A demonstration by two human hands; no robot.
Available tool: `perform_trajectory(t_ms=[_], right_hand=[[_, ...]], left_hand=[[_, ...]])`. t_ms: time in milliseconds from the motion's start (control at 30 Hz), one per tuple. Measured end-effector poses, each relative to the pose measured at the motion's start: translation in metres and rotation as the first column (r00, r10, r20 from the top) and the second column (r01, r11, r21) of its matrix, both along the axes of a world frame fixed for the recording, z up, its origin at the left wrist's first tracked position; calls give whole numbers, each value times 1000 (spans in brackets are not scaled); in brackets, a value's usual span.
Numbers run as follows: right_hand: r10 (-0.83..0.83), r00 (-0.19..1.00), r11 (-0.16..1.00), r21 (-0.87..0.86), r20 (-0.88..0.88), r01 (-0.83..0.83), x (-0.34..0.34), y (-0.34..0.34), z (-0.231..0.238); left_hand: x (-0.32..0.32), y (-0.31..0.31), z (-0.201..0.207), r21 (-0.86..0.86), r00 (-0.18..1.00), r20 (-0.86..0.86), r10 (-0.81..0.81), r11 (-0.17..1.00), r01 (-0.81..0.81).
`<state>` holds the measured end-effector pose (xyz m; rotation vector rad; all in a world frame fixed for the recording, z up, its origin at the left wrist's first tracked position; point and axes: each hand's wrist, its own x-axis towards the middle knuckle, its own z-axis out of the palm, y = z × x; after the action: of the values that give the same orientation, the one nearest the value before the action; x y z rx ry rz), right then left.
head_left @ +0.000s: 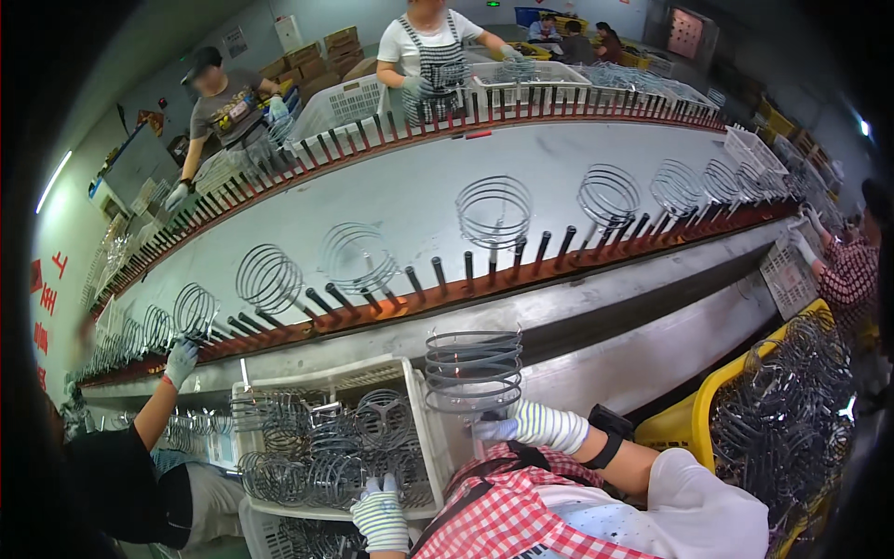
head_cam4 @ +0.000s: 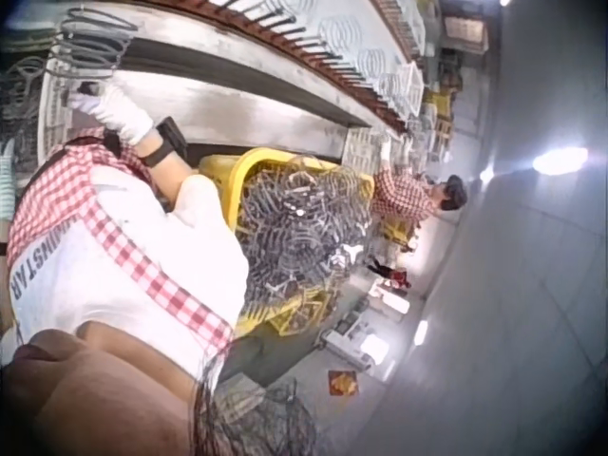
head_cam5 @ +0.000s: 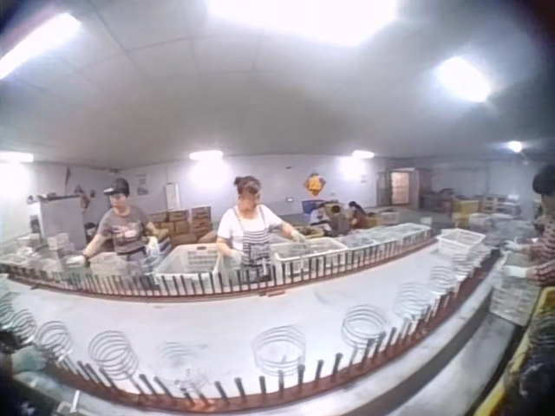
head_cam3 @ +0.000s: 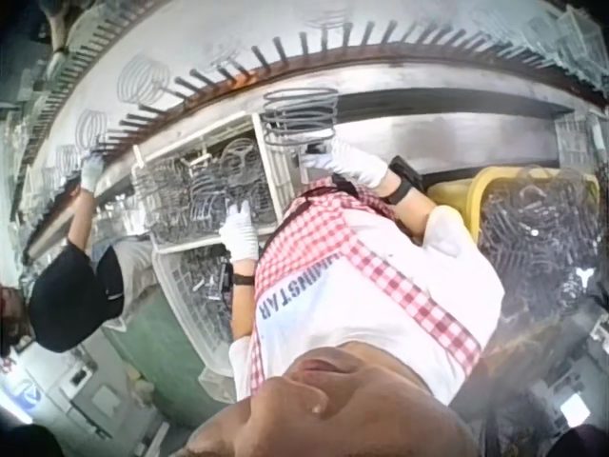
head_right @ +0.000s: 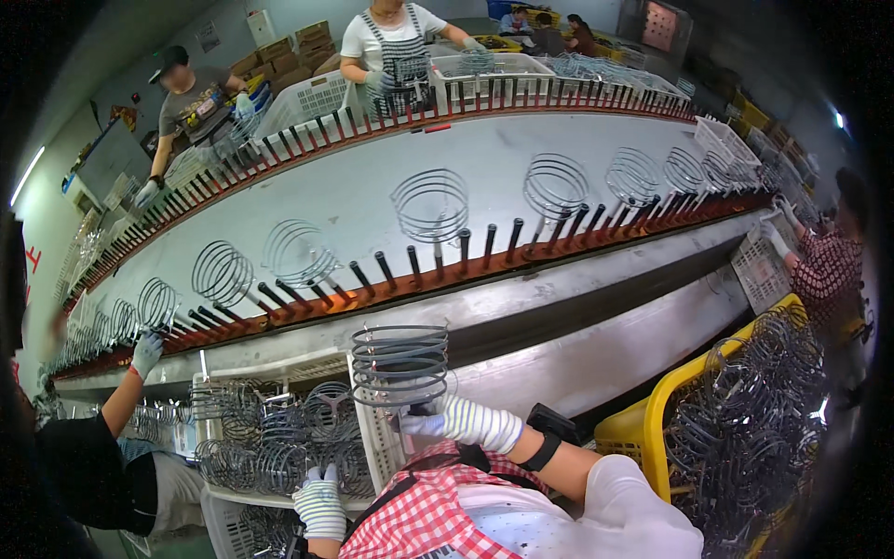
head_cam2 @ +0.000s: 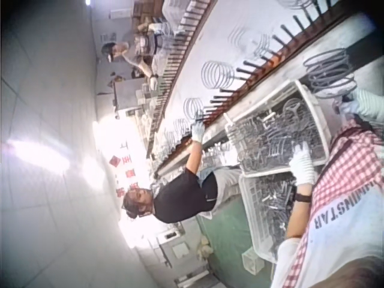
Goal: Inspecting and sorting metallic wire coil products from a basket and placing them into an assembly line tray.
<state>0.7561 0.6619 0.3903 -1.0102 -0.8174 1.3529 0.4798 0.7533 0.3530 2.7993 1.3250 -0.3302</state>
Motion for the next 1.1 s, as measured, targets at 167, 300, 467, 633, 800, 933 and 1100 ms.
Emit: perform_trajectory(t_ms=[167,300,467,633,800,933,1100], right_hand=[[55,992,998,-28,113,-52,8,-10,10],[33,988,997,-80,152,-21,23,-28,7],[-49,996,989,-133,70,58,51,-63,1],[-39,997,991,-128,67,47,71,-77,18],[-30,1000,985,-169,8,31,89,-90,33],[24,1000,986,-167,-6,-24,106,-103,31],[-26,999,987,-160,40,32,133,-124,28]], left_hand=[[3,-9,-2,52,979,-204,10,999,1],[5,-28,7,18,999,-51,-10,1000,11],[13,-83,18,-171,831,548,92,985,3],[24,-108,39,-169,641,741,199,980,-109],[7,-70,68,-352,-31,910,413,730,-586],[-50,-24,43,-267,74,901,427,682,-681],[11,-7,58,366,763,602,234,769,-525]])
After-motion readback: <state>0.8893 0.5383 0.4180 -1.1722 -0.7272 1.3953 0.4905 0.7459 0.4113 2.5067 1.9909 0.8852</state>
